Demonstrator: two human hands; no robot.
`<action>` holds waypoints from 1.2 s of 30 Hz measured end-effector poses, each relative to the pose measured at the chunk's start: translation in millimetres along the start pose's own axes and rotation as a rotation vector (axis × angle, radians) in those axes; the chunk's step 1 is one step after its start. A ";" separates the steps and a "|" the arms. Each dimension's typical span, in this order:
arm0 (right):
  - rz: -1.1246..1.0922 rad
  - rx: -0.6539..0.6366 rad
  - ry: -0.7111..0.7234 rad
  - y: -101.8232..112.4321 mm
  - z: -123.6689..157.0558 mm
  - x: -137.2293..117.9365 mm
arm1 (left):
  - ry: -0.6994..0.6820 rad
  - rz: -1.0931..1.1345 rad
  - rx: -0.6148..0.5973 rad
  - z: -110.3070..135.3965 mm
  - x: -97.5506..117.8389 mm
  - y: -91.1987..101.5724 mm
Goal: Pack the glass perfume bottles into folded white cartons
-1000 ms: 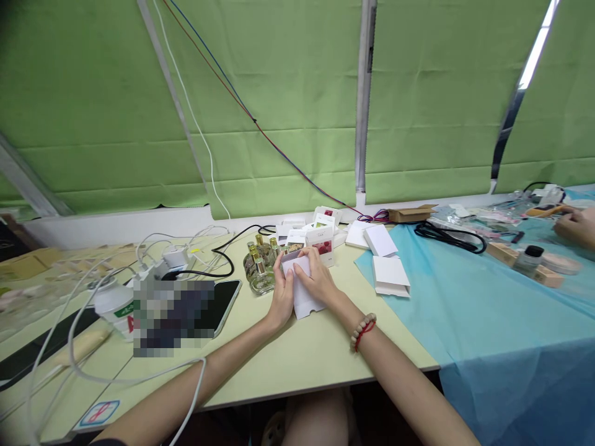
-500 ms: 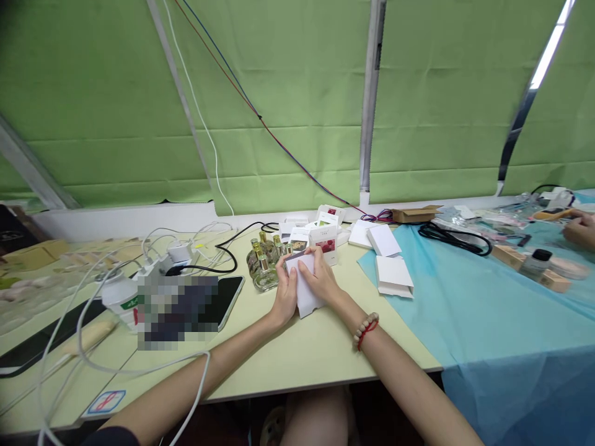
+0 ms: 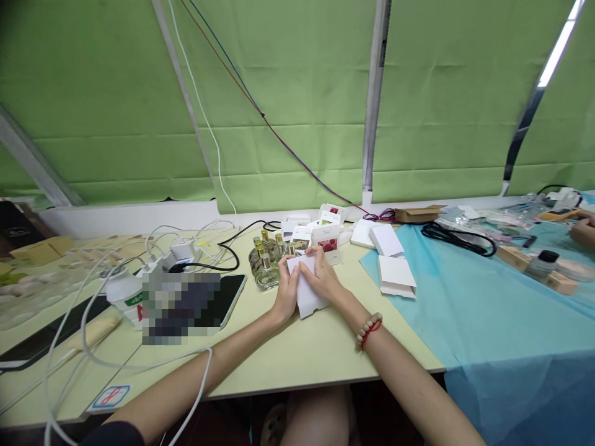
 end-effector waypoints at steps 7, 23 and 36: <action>-0.077 -0.001 -0.011 -0.4 -0.1 -4.4 | 0.055 0.066 0.046 -5.4 -8.6 8.6; 0.149 -0.075 0.170 -1.5 -3.0 -8.4 | 0.086 0.383 0.329 -12.5 6.5 35.5; 0.113 0.069 0.486 1.9 10.3 -41.3 | 0.177 0.359 0.401 -7.4 -0.6 36.3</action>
Point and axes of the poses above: each hand's wrist, its own z-axis away from the middle knuckle, its own y-axis out of the back of the hand, x = y × z, the point moved 10 cm from there along -z, towards the middle knuckle, and after that the axes turned 13 degrees about z, right-handed, at the moved point
